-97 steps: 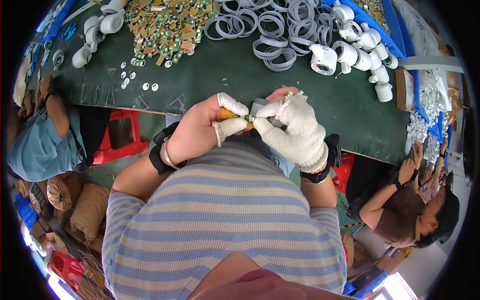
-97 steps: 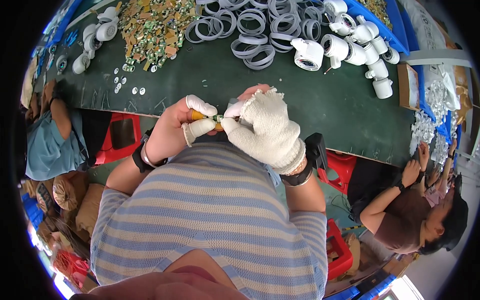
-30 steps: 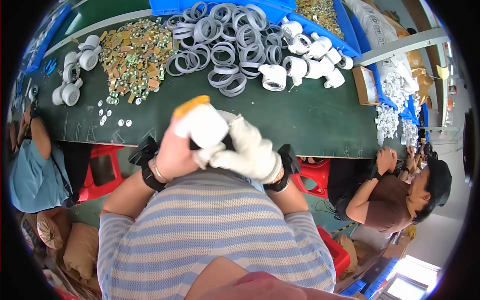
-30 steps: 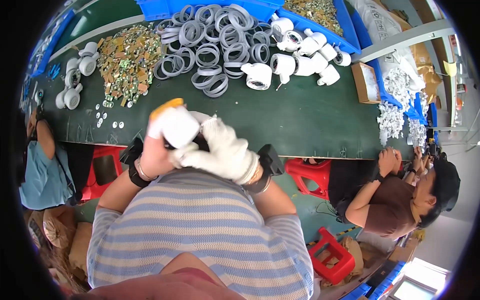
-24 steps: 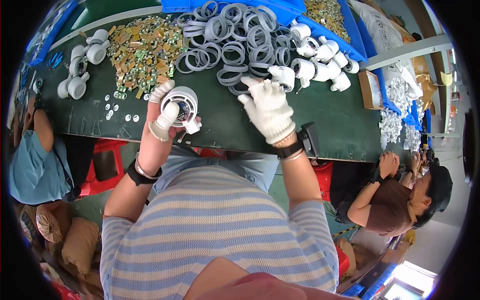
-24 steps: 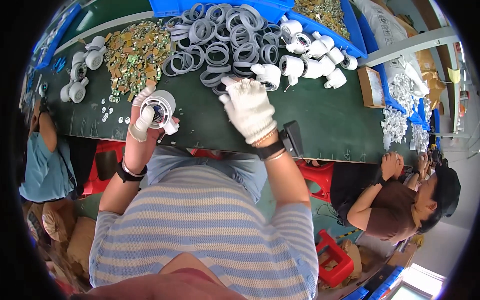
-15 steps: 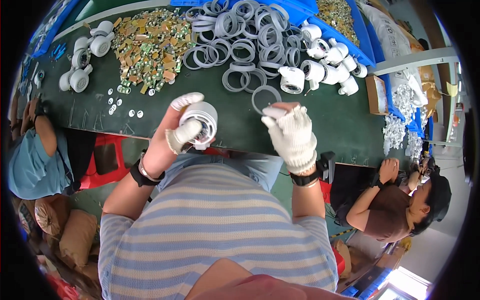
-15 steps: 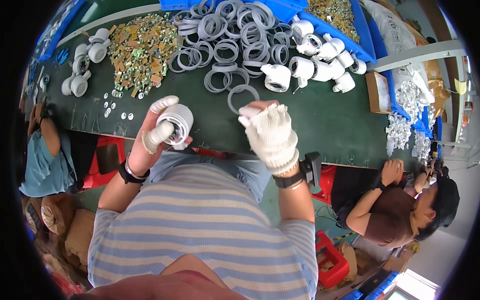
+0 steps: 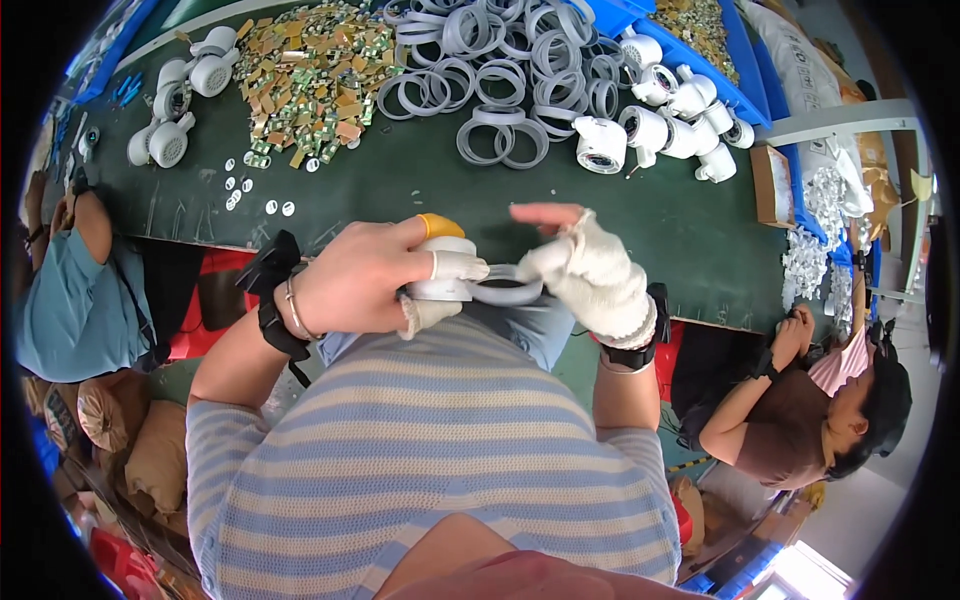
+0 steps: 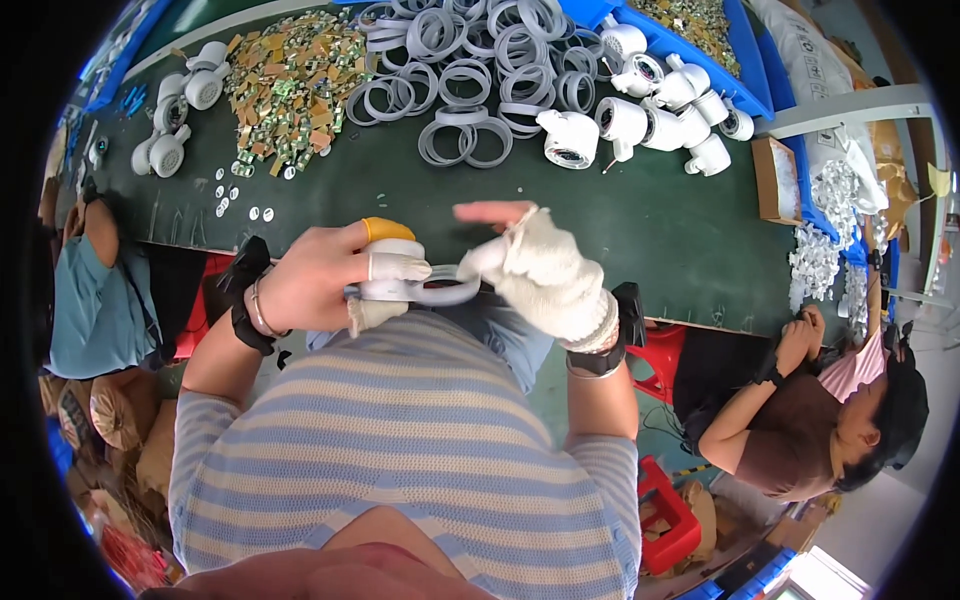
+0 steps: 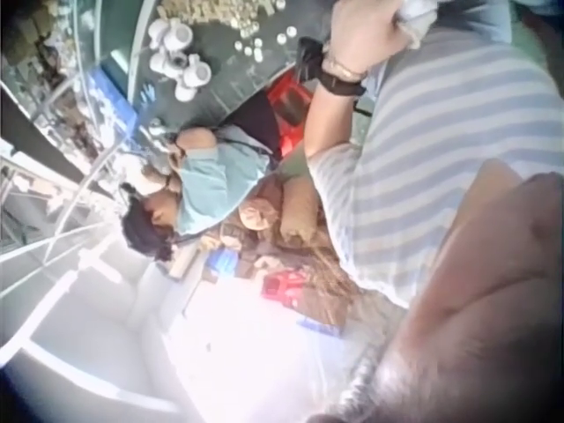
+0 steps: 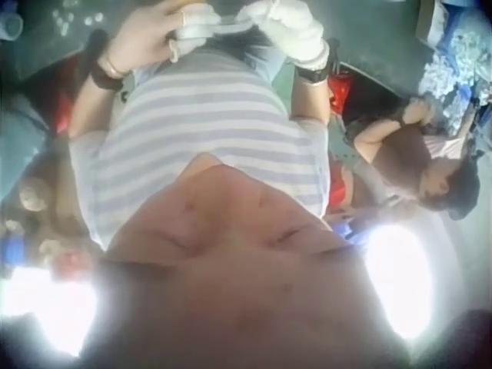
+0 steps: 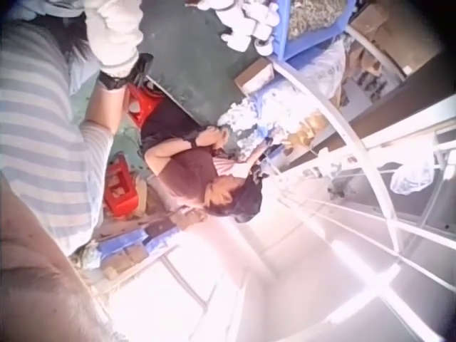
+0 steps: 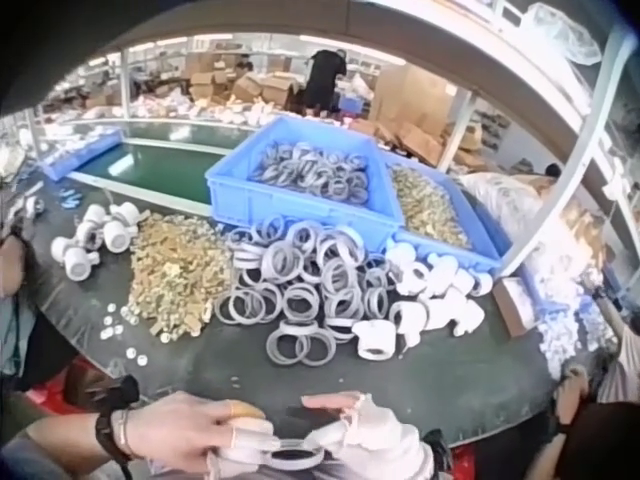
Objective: The person assembles a camera by picking up a circuit board and a housing, inserting the board into the housing, and then pressing a ring onto the assembly. After completing the unit, the person sets it aside on the table and reaches for the next set of components.
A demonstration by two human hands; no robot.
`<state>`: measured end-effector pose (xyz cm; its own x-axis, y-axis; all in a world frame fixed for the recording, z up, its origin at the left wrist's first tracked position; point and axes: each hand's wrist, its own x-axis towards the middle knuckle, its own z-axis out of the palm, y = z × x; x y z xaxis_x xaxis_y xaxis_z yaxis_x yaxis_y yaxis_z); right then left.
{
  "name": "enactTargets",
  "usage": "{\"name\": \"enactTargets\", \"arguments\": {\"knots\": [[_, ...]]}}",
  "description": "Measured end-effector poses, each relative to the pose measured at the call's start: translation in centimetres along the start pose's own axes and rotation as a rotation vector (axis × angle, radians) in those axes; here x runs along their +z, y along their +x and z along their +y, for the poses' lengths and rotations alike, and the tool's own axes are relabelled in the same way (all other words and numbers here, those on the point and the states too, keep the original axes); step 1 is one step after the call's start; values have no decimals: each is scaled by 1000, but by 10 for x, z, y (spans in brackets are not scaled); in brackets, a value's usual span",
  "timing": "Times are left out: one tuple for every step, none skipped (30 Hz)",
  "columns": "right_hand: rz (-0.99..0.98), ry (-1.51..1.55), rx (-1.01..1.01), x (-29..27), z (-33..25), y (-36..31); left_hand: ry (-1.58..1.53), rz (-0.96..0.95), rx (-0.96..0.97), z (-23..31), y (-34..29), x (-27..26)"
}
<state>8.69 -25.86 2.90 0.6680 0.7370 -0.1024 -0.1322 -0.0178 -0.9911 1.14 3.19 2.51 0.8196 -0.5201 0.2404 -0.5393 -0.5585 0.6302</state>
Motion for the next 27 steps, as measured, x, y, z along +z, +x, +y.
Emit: {"name": "enactTargets", "arguments": {"knots": [[69,-208,-122,1,-2,3,54,-22,-15,0,0,2],[140,-416,-246,3,-3,6,57,-20,-18,3,2,3],[211,-623,-370,5,-3,10,144,33,-22,7,4,5],[347,-367,-447,15,8,19,230,84,-24,10,5,5],[346,-365,-447,16,5,14,231,84,-26,9,5,5],[442,-535,-392,18,-5,5,335,107,-39,7,5,4],[534,-705,-335,21,-13,-1,440,132,-54,5,5,4],[490,-741,-393,17,-11,-6,485,107,-86,4,4,2],[430,-982,-436,16,-17,-4,487,108,-90,3,4,2],[357,-1055,-452,21,-24,-2,517,92,-92,3,4,2],[283,-1128,-467,28,-27,1,548,76,-94,2,3,1],[260,-1176,-463,32,-22,4,547,73,-93,3,3,2],[215,-1228,-460,33,-22,6,548,68,-89,4,4,2],[200,-1211,-443,29,-14,7,549,63,-86,4,4,2],[186,-1193,-425,27,-5,7,548,62,-85,6,4,2],[182,-1193,-428,27,-2,8,540,76,-92,7,2,3],[206,-1124,-456,27,-1,8,531,90,-99,8,2,3],[230,-1054,-482,28,1,8,532,91,-103,7,1,4],[225,-1053,-483,27,2,8,493,125,-96,6,1,4],[202,-1043,-492,25,3,6,454,160,-89,5,0,4],[178,-1032,-500,23,3,5,455,161,-93,6,0,1],[180,-1032,-499,23,2,5,455,136,-84,7,2,-3],[158,-912,-503,22,-1,6,454,111,-74,8,3,-6],[136,-793,-505,21,-2,6,453,110,-72,5,4,-8],[136,-791,-505,19,-2,7,406,92,-3,3,3,-11],[76,-718,-469,15,0,7,358,74,66,2,2,-13],[16,-646,-433,12,3,7,358,73,65,3,1,-13]]}}
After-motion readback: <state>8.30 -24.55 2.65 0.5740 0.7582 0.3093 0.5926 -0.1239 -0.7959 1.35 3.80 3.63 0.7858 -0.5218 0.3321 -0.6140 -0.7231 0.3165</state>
